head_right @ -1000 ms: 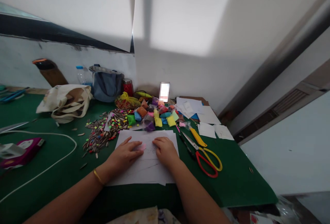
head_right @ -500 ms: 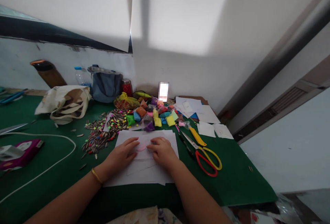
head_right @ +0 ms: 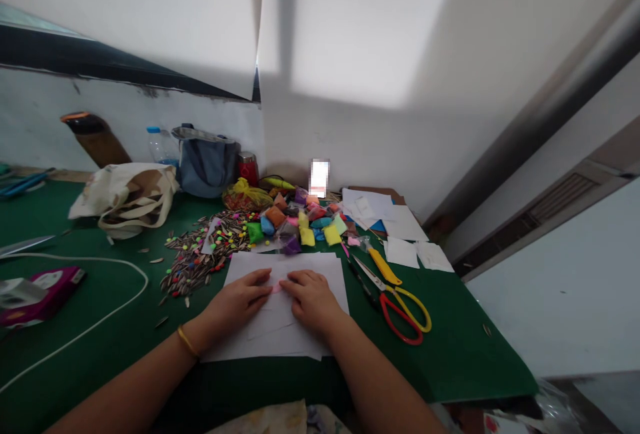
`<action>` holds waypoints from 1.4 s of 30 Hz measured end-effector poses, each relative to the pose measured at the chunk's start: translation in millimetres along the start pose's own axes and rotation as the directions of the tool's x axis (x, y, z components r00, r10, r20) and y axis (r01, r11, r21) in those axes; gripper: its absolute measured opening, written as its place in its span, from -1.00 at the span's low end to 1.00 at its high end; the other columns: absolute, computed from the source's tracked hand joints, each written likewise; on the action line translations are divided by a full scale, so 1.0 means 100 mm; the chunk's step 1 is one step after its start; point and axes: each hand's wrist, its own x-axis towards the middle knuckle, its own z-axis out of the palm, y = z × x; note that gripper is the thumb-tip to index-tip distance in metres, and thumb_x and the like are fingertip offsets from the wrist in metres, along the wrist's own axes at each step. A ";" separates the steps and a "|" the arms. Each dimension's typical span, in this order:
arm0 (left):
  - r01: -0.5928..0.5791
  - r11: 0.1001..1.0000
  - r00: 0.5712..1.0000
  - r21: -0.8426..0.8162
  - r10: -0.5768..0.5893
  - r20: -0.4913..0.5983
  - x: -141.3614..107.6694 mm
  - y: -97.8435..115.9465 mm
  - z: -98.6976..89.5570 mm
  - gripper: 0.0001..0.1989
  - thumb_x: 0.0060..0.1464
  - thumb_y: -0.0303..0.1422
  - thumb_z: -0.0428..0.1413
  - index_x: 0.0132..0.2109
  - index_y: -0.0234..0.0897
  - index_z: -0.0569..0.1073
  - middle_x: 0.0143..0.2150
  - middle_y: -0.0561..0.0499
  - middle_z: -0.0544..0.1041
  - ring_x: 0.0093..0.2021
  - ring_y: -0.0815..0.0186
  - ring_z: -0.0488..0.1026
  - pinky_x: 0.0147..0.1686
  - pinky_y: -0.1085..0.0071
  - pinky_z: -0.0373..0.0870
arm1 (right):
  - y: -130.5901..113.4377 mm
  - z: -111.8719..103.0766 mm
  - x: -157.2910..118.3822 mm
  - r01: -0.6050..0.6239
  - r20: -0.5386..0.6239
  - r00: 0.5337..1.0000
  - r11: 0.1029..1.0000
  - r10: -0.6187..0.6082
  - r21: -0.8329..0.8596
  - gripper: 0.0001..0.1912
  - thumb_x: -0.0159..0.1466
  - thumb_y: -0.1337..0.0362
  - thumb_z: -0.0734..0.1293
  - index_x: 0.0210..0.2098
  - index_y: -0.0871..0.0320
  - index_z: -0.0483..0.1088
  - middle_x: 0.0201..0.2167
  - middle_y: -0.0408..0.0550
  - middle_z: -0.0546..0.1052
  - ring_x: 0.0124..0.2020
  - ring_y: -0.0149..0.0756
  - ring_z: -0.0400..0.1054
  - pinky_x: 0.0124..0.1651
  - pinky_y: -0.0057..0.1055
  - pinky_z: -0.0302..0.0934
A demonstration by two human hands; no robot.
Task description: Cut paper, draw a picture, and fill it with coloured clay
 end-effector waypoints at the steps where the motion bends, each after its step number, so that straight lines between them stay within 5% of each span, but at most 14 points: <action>1: 0.010 1.000 1.000 -0.008 -0.010 0.001 0.00 -0.01 0.00 -0.76 0.19 -0.36 0.06 -0.06 -0.17 0.57 0.25 -0.06 0.38 0.17 0.20 0.40 0.20 0.24 0.32 | 0.00 0.00 0.00 -0.004 0.006 1.000 1.000 0.004 -0.005 -0.36 0.15 0.45 0.26 0.21 -0.05 0.30 0.20 -0.04 0.35 0.19 -0.15 0.16 0.23 -0.14 0.00; 12: 0.002 0.999 0.999 0.049 -0.005 0.043 0.00 -0.03 0.00 -0.79 0.19 -0.37 0.06 -0.12 -0.19 0.59 0.22 -0.10 0.41 0.17 0.20 0.40 0.19 0.26 0.33 | -0.02 -0.03 -0.01 -0.014 0.020 1.000 1.000 0.013 0.013 -0.39 0.16 0.43 0.25 0.18 -0.07 0.32 0.21 -0.06 0.33 0.20 -0.14 0.13 0.23 -0.13 -0.02; 17: 0.008 0.999 1.000 0.033 -0.008 0.015 -0.02 -0.03 0.01 -0.70 0.19 -0.39 0.06 0.04 -0.14 0.52 0.23 -0.07 0.40 0.16 0.21 0.40 0.16 0.27 0.36 | 0.00 0.01 -0.01 -0.001 -0.009 1.000 0.999 0.002 0.036 -0.38 0.14 0.46 0.24 0.19 -0.02 0.32 0.19 -0.04 0.35 0.19 -0.17 0.16 0.23 -0.15 -0.01; 42: 0.049 0.999 0.999 -0.001 -0.049 0.019 -0.01 0.00 0.11 -0.60 0.19 -0.47 -0.01 0.12 -0.11 0.47 0.29 -0.02 0.34 0.25 0.17 0.30 0.26 0.17 0.22 | -0.13 0.05 0.05 -0.100 0.022 0.994 0.990 0.103 -0.098 -0.50 0.29 0.28 0.22 0.23 -0.04 0.26 0.19 -0.01 0.34 0.20 -0.13 0.12 0.19 -0.15 -0.05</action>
